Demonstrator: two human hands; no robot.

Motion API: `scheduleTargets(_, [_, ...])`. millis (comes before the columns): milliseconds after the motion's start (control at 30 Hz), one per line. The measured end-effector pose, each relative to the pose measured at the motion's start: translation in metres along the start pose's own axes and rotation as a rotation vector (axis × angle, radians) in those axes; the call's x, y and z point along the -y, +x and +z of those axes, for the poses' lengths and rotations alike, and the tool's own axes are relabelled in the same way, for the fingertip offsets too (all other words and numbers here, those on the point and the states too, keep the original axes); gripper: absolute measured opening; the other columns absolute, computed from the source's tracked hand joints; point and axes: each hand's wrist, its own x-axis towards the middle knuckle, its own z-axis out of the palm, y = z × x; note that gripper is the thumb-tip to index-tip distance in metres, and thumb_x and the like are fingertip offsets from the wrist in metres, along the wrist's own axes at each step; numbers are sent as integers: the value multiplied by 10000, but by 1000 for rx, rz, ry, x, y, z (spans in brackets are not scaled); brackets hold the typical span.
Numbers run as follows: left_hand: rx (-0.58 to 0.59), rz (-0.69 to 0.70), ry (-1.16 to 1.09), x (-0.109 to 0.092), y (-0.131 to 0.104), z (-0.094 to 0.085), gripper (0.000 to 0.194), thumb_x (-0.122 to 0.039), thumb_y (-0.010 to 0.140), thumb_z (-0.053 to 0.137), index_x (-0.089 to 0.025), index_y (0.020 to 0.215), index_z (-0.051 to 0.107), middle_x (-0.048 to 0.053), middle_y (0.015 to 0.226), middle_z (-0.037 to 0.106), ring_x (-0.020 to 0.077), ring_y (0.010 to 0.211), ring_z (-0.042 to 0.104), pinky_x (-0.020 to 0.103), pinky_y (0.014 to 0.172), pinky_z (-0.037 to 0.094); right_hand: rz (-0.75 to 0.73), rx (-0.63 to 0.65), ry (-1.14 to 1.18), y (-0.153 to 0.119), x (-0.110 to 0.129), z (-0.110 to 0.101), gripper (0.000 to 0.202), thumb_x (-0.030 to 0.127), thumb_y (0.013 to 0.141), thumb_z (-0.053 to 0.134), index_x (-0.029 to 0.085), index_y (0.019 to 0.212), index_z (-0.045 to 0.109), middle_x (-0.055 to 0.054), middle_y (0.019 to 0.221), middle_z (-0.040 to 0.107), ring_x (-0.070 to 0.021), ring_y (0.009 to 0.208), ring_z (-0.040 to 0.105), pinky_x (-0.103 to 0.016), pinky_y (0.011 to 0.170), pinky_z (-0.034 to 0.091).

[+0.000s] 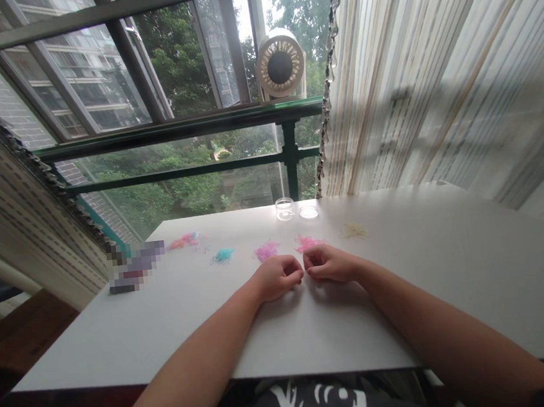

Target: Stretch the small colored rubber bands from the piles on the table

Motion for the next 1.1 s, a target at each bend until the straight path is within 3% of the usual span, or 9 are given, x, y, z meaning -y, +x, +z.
scheduleTargets(367, [-24, -52, -53, 8, 0, -6, 161, -265, 728, 503, -139, 739, 601, 5, 639, 629, 89, 541, 504, 193, 517, 375, -29, -8, 76, 0, -1, 0, 119, 104, 633, 518, 168, 603, 422, 69, 473, 453, -62, 433, 428, -178, 411, 298])
scheduleTargets(600, [-46, -38, -40, 7, 0, -6, 178, -278, 727, 514, -135, 744, 618, 13, 648, 632, 90, 546, 504, 192, 515, 378, -11, -73, 61, 2, 1, 3, 162, 182, 669, 586, 162, 783, 473, 69, 551, 490, -68, 450, 477, -183, 420, 368])
scheduleTargets(1100, [-46, -44, -45, 5, 0, -7, 173, -267, 712, 519, -135, 748, 624, 14, 644, 627, 91, 548, 502, 193, 508, 378, 9, -47, -12, 1, 4, 3, 119, 178, 678, 575, 169, 668, 457, 70, 476, 478, -71, 429, 450, -181, 413, 326])
